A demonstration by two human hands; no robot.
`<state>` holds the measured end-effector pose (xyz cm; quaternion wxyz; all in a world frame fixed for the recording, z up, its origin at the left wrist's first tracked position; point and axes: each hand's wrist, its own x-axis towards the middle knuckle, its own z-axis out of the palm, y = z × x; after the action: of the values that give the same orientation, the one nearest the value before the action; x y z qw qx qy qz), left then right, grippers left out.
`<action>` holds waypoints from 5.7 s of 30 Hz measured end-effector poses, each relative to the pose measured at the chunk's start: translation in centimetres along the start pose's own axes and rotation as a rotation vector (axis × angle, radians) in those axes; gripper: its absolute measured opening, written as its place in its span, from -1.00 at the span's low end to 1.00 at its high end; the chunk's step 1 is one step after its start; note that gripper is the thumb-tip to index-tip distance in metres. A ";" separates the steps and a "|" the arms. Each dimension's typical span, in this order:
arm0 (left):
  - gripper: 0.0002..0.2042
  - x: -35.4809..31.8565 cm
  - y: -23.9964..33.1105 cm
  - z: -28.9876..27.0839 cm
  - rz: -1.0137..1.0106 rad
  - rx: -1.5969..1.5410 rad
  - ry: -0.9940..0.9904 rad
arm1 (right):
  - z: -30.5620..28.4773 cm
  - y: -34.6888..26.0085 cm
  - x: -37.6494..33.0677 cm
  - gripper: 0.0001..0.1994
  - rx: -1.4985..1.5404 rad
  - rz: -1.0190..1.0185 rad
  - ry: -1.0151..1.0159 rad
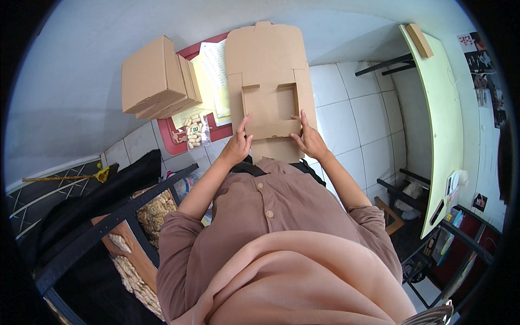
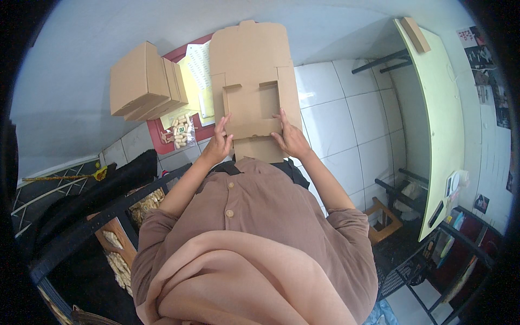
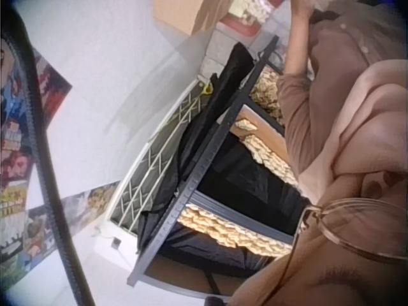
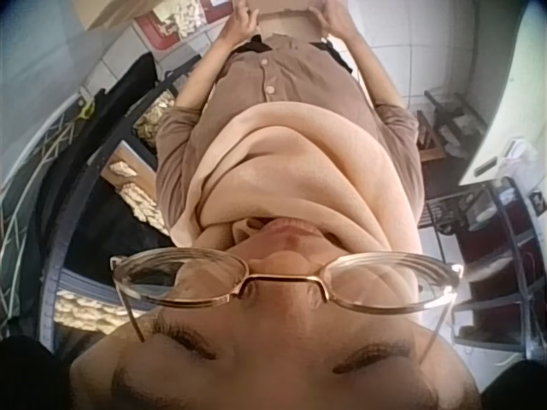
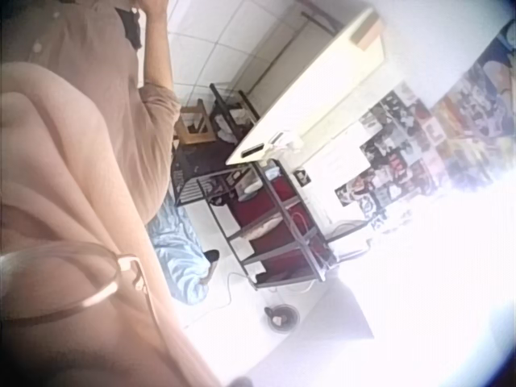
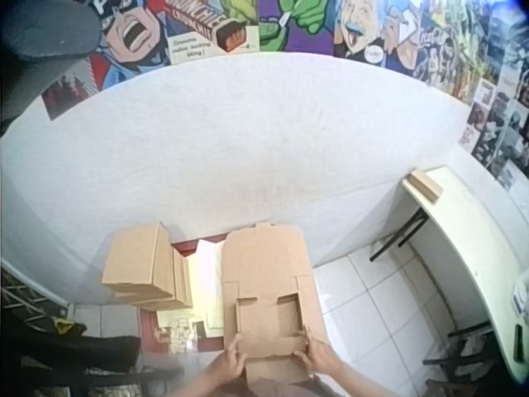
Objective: The person picks up a cardboard sheet from a stack, folds the sides and flaps to assemble a small box, and places a small plastic bag of snacks inside it.
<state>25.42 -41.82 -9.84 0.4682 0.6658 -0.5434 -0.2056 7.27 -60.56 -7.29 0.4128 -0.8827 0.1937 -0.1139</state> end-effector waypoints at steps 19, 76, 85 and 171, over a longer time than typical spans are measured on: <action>-0.55 0.3 3.9 1.0 -0.103 0.684 -0.226 | -0.9 1.3 0.3 -0.43 -0.345 -0.134 -0.237; -0.86 1.2 1.7 4.4 -0.061 0.590 -0.242 | 5.0 -1.1 0.8 -0.91 -0.536 -0.269 -0.233; -0.74 1.3 1.9 4.2 -0.099 0.571 -0.334 | 4.7 -1.7 1.1 -0.84 -0.512 -0.234 -0.310; -0.32 14.5 -9.9 -5.6 -1.126 0.283 0.148 | -1.7 1.5 18.9 -0.19 -0.222 1.013 0.193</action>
<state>39.77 -53.18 -12.18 0.2299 0.9207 -0.0941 -0.3012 23.27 -70.88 -6.63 0.3003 -0.7024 0.6441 0.0403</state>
